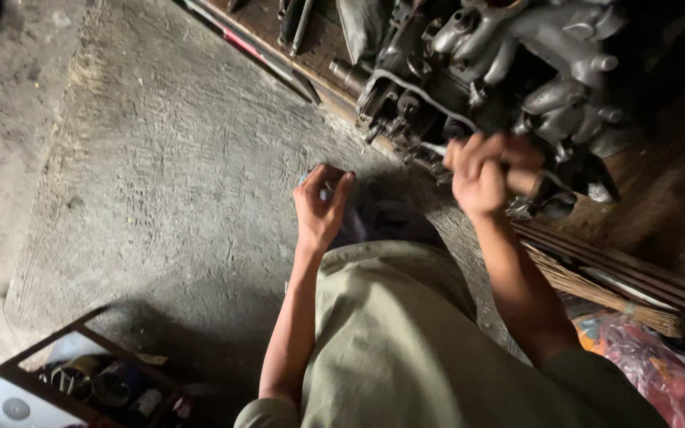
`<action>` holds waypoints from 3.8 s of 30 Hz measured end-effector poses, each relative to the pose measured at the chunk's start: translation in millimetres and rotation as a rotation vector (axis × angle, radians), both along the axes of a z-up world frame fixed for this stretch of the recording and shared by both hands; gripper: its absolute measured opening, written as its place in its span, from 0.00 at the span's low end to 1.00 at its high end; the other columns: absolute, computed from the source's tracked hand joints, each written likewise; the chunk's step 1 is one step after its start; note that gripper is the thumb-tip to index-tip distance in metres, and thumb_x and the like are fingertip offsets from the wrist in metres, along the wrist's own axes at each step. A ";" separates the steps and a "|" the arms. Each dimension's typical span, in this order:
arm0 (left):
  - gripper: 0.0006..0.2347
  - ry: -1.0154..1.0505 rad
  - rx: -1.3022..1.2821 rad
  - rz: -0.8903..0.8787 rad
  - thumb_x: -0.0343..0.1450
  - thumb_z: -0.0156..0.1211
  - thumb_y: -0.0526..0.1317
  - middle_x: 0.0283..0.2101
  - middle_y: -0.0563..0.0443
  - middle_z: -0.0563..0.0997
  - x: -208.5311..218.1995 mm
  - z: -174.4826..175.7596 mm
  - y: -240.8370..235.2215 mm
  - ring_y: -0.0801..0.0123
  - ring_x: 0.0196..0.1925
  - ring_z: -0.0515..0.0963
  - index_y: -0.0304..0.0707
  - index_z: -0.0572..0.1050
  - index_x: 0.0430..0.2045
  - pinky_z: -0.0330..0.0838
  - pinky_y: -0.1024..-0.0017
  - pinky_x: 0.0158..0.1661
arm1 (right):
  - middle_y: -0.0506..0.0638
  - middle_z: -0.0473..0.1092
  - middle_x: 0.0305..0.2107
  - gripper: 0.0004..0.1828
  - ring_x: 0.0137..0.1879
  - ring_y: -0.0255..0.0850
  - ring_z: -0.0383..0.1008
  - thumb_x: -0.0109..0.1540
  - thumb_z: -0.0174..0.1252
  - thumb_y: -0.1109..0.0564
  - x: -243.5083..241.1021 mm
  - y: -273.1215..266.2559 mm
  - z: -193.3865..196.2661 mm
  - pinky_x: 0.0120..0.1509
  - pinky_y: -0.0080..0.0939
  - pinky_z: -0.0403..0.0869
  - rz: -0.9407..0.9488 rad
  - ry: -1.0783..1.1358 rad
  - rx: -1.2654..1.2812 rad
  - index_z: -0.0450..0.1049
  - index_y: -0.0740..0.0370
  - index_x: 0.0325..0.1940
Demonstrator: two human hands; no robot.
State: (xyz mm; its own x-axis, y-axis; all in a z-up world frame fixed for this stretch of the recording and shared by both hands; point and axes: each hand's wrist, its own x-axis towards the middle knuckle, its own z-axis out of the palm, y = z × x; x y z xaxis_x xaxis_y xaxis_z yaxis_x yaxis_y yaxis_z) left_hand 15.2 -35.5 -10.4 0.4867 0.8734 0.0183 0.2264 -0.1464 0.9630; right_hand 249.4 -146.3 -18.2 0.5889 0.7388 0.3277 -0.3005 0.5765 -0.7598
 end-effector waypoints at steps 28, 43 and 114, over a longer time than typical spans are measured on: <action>0.06 0.029 -0.059 0.089 0.73 0.63 0.36 0.28 0.49 0.82 -27.6 -7.5 -20.7 0.72 0.28 0.75 0.30 0.80 0.30 0.69 0.73 0.32 | 0.46 0.66 0.15 0.06 0.20 0.39 0.68 0.49 0.59 0.69 -50.0 6.6 -49.9 0.24 0.42 0.70 0.217 -1.371 0.085 0.71 0.61 0.21; 0.07 -0.037 0.019 0.019 0.74 0.61 0.36 0.28 0.47 0.80 -62.8 -1.7 1.2 0.71 0.30 0.78 0.29 0.77 0.28 0.72 0.71 0.34 | 0.51 0.68 0.18 0.07 0.23 0.41 0.69 0.52 0.54 0.70 -67.7 13.0 -16.3 0.26 0.41 0.68 -0.025 -1.188 0.045 0.69 0.62 0.23; 0.15 0.069 0.009 -0.024 0.73 0.65 0.38 0.21 0.46 0.75 -65.6 -0.3 73.2 0.70 0.22 0.71 0.27 0.72 0.18 0.65 0.69 0.27 | 0.49 0.68 0.17 0.07 0.23 0.42 0.70 0.48 0.52 0.71 -89.0 70.1 -6.7 0.30 0.44 0.74 -0.147 -1.130 0.090 0.68 0.61 0.21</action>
State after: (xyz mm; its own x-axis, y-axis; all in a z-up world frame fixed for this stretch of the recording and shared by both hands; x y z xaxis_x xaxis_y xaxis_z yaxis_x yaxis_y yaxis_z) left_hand -50.5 37.6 -10.6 0.5078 0.8614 -0.0086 0.2886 -0.1606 0.9439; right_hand 160.4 -76.2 -24.9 0.0025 0.6341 0.7732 0.6029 0.6159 -0.5070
